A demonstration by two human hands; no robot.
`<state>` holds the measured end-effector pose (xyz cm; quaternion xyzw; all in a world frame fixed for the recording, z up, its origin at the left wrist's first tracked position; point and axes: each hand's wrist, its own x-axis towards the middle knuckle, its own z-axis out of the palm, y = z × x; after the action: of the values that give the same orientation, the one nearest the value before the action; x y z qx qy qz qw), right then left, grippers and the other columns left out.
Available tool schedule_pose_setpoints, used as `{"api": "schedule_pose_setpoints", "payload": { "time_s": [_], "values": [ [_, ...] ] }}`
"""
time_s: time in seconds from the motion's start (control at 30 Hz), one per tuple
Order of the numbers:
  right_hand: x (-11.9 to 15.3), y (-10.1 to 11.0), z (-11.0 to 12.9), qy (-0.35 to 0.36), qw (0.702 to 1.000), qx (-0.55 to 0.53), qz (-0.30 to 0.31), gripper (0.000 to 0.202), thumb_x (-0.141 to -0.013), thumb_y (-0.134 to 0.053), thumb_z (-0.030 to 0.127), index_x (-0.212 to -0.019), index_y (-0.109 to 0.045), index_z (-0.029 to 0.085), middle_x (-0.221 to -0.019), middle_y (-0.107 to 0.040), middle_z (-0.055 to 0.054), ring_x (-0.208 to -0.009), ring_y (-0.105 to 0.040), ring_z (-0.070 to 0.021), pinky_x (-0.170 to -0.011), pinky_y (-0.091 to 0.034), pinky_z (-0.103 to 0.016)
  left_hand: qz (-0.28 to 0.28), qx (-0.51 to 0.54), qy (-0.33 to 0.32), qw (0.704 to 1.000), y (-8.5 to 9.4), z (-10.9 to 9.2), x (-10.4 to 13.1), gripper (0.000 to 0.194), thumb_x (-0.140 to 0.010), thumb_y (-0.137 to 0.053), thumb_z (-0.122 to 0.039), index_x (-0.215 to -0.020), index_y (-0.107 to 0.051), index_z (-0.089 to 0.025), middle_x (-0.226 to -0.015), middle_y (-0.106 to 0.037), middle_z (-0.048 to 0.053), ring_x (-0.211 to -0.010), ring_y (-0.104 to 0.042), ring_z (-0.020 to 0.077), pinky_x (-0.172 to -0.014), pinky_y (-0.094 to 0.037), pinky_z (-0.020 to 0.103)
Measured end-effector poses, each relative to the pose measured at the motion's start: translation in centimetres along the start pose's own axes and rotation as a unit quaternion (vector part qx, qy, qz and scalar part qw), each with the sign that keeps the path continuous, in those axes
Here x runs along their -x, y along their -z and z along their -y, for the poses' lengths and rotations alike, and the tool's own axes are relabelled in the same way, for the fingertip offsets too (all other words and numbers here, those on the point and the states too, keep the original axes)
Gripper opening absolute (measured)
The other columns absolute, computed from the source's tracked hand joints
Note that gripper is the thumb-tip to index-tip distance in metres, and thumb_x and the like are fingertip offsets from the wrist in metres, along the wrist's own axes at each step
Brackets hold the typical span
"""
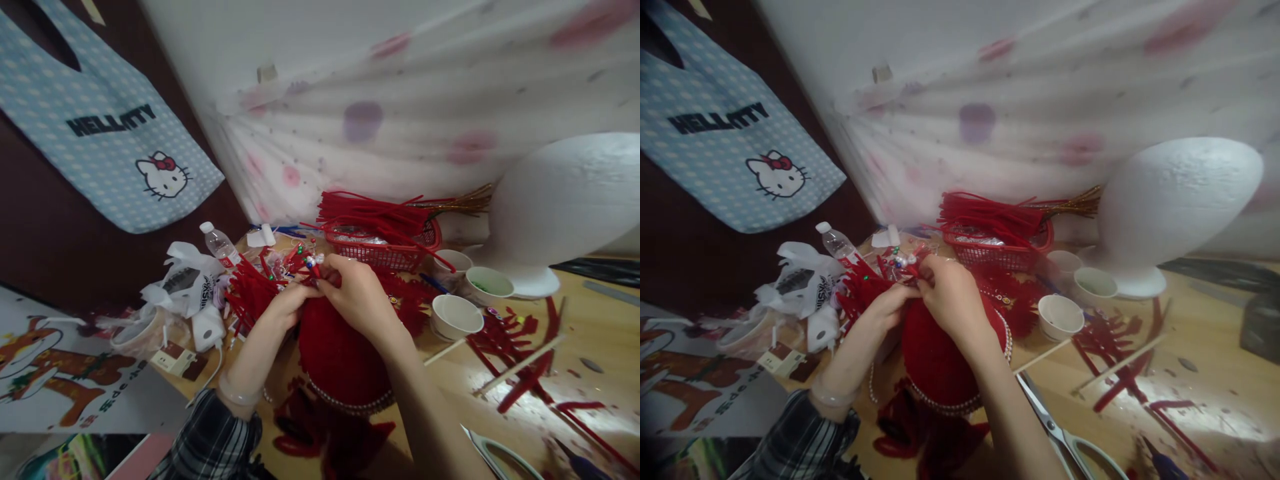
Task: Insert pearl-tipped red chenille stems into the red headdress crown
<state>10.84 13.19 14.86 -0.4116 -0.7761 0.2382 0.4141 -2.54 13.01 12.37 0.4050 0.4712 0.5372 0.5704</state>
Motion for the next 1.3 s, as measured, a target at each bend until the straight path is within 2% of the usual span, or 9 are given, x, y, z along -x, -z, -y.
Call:
{"api": "schedule_pose_setpoints", "payload": {
  "time_s": [0.2, 0.37, 0.53, 0.77, 0.87, 0.93, 1.1, 1.23, 1.3],
  "values": [
    [0.1, 0.9, -0.2, -0.002, 0.999, -0.033, 0.005, 0.011, -0.078, -0.058, 0.011, -0.081, -0.063, 0.021, -0.077, -0.069, -0.002, -0.07, -0.061, -0.0169, -0.067, -0.043, -0.028, 0.046, 0.017, 0.001, 0.999, -0.1, 0.0, 0.1, 0.047, -0.046, -0.083, -0.013, -0.092, -0.072, -0.018, -0.089, -0.077, 0.005, -0.103, -0.067, 0.0296, -0.098, -0.047, 0.043],
    [0.0, 1.1, -0.7, 0.011, 0.999, -0.039, 0.01, 0.006, -0.079, -0.056, 0.017, -0.079, -0.061, 0.021, -0.078, -0.069, -0.001, -0.071, -0.062, -0.0175, -0.069, -0.044, -0.029, 0.032, 0.034, -0.021, 0.999, -0.2, 0.5, 0.1, 0.053, -0.046, -0.087, -0.017, -0.095, -0.067, -0.019, -0.088, -0.076, 0.002, -0.097, -0.068, 0.0255, -0.099, -0.044, 0.043],
    [0.1, 1.5, -0.3, 0.004, 0.999, -0.039, 0.018, 0.006, -0.079, -0.057, 0.018, -0.077, -0.062, 0.021, -0.076, -0.068, 0.0, -0.071, -0.061, -0.0164, -0.068, -0.044, -0.028, 0.015, 0.049, -0.029, 0.998, -0.3, 1.2, -0.3, 0.058, -0.046, -0.085, -0.008, -0.099, -0.063, -0.018, -0.089, -0.073, 0.002, -0.091, -0.068, 0.0221, -0.099, -0.043, 0.044],
    [0.1, 2.2, -0.9, -0.021, 0.999, -0.026, 0.034, 0.012, -0.08, -0.062, 0.026, -0.087, -0.069, 0.02, -0.083, -0.073, -0.005, -0.072, -0.064, -0.0198, -0.071, -0.048, -0.033, -0.017, 0.032, -0.085, 0.996, -0.3, 1.4, 0.8, 0.08, -0.057, -0.08, -0.01, -0.127, -0.042, -0.021, -0.123, -0.061, 0.01, -0.109, -0.062, 0.0239, -0.103, -0.041, 0.044],
    [0.0, 2.2, -1.1, -0.018, 0.998, -0.037, 0.044, 0.014, -0.081, -0.061, 0.026, -0.09, -0.07, 0.02, -0.088, -0.074, -0.005, -0.077, -0.066, -0.0205, -0.075, -0.049, -0.034, -0.044, -0.009, -0.137, 0.99, 0.1, 1.8, 1.8, 0.07, -0.065, -0.078, -0.018, -0.125, -0.043, -0.022, -0.132, -0.054, 0.011, -0.121, -0.055, 0.0254, -0.107, -0.038, 0.042],
    [0.0, 1.9, -1.0, -0.014, 0.998, -0.039, 0.038, 0.013, -0.082, -0.061, 0.026, -0.09, -0.07, 0.02, -0.09, -0.073, -0.005, -0.08, -0.066, -0.0204, -0.077, -0.049, -0.034, -0.091, -0.037, -0.175, 0.98, 0.1, 2.2, 2.2, 0.068, -0.066, -0.078, -0.02, -0.125, -0.043, -0.022, -0.133, -0.052, 0.011, -0.125, -0.05, 0.0261, -0.109, -0.035, 0.041],
    [0.2, 0.9, -0.5, -0.026, 0.999, -0.026, 0.028, 0.008, -0.085, -0.057, 0.027, -0.083, -0.06, 0.02, -0.079, -0.066, -0.002, -0.071, -0.061, -0.0172, -0.067, -0.047, -0.029, -0.219, -0.101, -0.247, 0.938, -1.2, 3.2, 2.5, 0.083, -0.063, -0.081, -0.021, -0.129, -0.032, -0.023, -0.14, -0.037, 0.014, -0.136, -0.037, 0.0273, -0.115, -0.028, 0.044],
    [0.5, 0.8, -0.5, -0.06, 0.997, -0.039, 0.031, 0.011, -0.086, -0.056, 0.029, -0.091, -0.059, 0.02, -0.084, -0.067, -0.004, -0.077, -0.063, -0.019, -0.069, -0.049, -0.031, -0.229, -0.123, -0.276, 0.926, -1.6, 3.7, 3.5, 0.098, -0.056, -0.087, -0.025, -0.133, -0.025, -0.023, -0.138, -0.037, 0.013, -0.133, -0.039, 0.0284, -0.112, -0.033, 0.046],
    [0.6, 0.9, -0.7, -0.069, 0.996, -0.047, 0.031, 0.012, -0.086, -0.057, 0.03, -0.092, -0.06, 0.02, -0.089, -0.069, -0.005, -0.081, -0.064, -0.0206, -0.073, -0.05, -0.034, -0.24, -0.135, -0.283, 0.919, -0.9, 4.1, 4.9, 0.093, -0.062, -0.085, -0.028, -0.135, -0.027, -0.024, -0.138, -0.039, 0.013, -0.13, -0.042, 0.0275, -0.108, -0.039, 0.044]
  ]
}}
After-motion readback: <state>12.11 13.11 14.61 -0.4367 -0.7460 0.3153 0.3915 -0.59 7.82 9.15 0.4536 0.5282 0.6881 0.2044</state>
